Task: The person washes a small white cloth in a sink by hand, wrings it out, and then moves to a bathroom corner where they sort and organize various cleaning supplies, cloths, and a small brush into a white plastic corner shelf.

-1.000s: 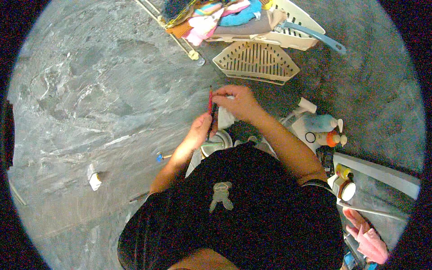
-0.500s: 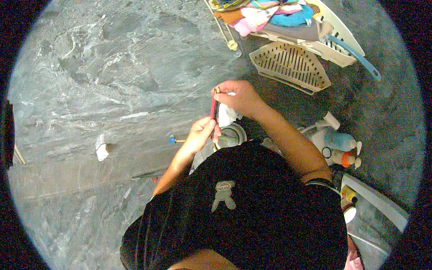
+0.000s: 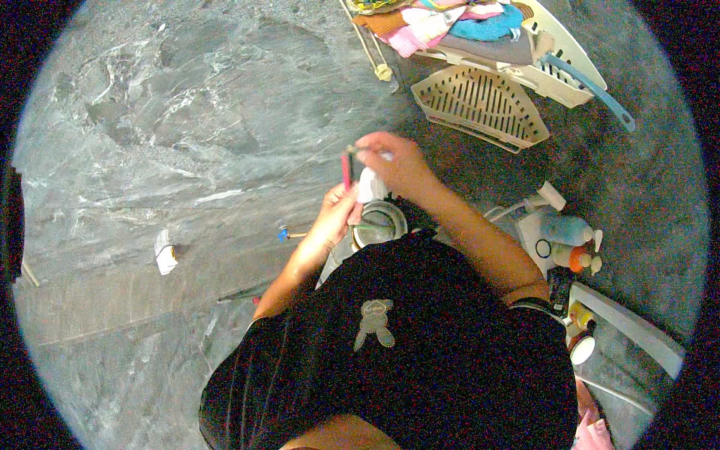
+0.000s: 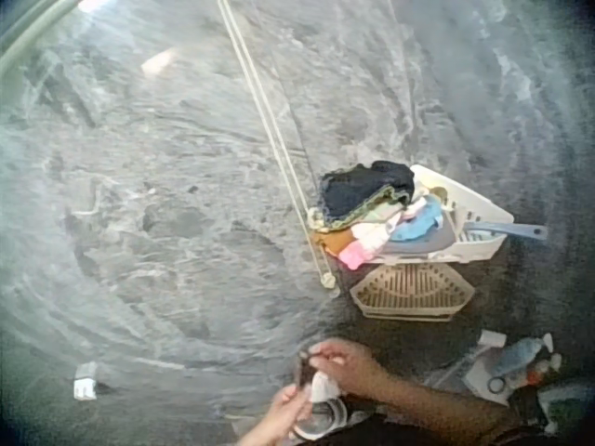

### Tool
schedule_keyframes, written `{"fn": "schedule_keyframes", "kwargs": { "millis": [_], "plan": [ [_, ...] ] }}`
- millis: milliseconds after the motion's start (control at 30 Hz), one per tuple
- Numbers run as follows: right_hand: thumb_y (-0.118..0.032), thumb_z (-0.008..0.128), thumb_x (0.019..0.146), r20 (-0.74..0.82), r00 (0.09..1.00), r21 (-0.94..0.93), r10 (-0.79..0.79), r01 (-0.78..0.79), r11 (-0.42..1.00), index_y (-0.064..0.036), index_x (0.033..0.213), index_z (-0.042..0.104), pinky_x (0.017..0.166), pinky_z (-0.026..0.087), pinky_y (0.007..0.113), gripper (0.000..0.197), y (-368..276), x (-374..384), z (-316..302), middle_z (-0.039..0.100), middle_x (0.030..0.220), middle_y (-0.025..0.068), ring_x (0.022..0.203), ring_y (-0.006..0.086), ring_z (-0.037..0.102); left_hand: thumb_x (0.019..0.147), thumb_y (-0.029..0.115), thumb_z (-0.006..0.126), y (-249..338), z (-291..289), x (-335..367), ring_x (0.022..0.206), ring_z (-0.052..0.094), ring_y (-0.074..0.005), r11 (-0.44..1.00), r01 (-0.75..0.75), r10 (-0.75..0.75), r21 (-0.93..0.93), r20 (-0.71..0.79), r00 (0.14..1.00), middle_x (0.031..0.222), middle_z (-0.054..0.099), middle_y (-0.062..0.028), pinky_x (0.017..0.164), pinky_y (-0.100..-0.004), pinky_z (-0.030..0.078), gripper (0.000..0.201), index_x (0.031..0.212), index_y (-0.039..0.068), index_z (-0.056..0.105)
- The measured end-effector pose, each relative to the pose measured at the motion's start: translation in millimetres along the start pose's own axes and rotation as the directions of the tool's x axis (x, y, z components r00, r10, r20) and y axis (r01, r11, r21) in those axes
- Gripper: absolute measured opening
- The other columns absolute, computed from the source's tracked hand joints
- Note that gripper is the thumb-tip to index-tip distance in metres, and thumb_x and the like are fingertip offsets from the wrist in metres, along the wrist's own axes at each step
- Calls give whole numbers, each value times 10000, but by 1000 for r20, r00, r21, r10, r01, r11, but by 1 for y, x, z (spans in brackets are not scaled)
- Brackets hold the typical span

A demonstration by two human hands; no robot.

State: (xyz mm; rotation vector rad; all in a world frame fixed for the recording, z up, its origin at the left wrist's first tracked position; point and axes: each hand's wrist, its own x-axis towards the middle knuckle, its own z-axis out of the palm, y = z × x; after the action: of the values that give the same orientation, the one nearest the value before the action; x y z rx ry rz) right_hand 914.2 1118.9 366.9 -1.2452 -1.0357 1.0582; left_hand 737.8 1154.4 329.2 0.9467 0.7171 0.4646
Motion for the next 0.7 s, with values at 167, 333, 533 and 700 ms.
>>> {"fn": "schedule_keyframes", "kwargs": {
  "millis": [167, 333, 533, 700],
  "plan": [
    [-152, 490, 877, -171, 963, 357, 208, -137, 924, -58, 1053, 555, 713, 430, 231, 211, 18, 1, -11, 535, 924, 28, 812, 111, 525, 913, 222, 484, 12, 19, 16, 402, 324, -39, 997, -66, 67, -51, 23, 997, 549, 448, 42, 372, -195, 246, 166, 835, 88, 542],
    [-84, 503, 826, 94, 919, 515, 383, -374, 771, -37, 1138, 486, 755, 460, 265, 316, 11, -15, -16, 541, 1043, 67, 888, 137, 551, 871, 108, 529, 17, 25, 38, 393, 334, -53, 983, -155, 130, -97, -227, 965, 541, 449, 41, 370, -207, 248, 44, 828, 108, 524],
    [-181, 531, 867, 183, 840, 381, 511, -540, 750, -33, 1061, 514, 692, 481, 262, 245, 24, -23, -38, 585, 893, 50, 794, 132, 573, 879, 90, 511, 17, 21, 50, 407, 318, -43, 958, -237, 198, -164, -224, 954, 575, 431, 44, 371, -205, 230, 52, 931, 81, 504],
    [-249, 535, 871, -190, 851, 624, 490, -281, 729, -63, 992, 558, 608, 461, 279, 223, 35, -21, -42, 604, 830, 28, 708, 146, 562, 863, 67, 517, 8, 28, 50, 425, 338, -29, 971, -237, 238, 34, -238, 942, 580, 428, 53, 373, -198, 238, 97, 959, 73, 503]
  ]
}}
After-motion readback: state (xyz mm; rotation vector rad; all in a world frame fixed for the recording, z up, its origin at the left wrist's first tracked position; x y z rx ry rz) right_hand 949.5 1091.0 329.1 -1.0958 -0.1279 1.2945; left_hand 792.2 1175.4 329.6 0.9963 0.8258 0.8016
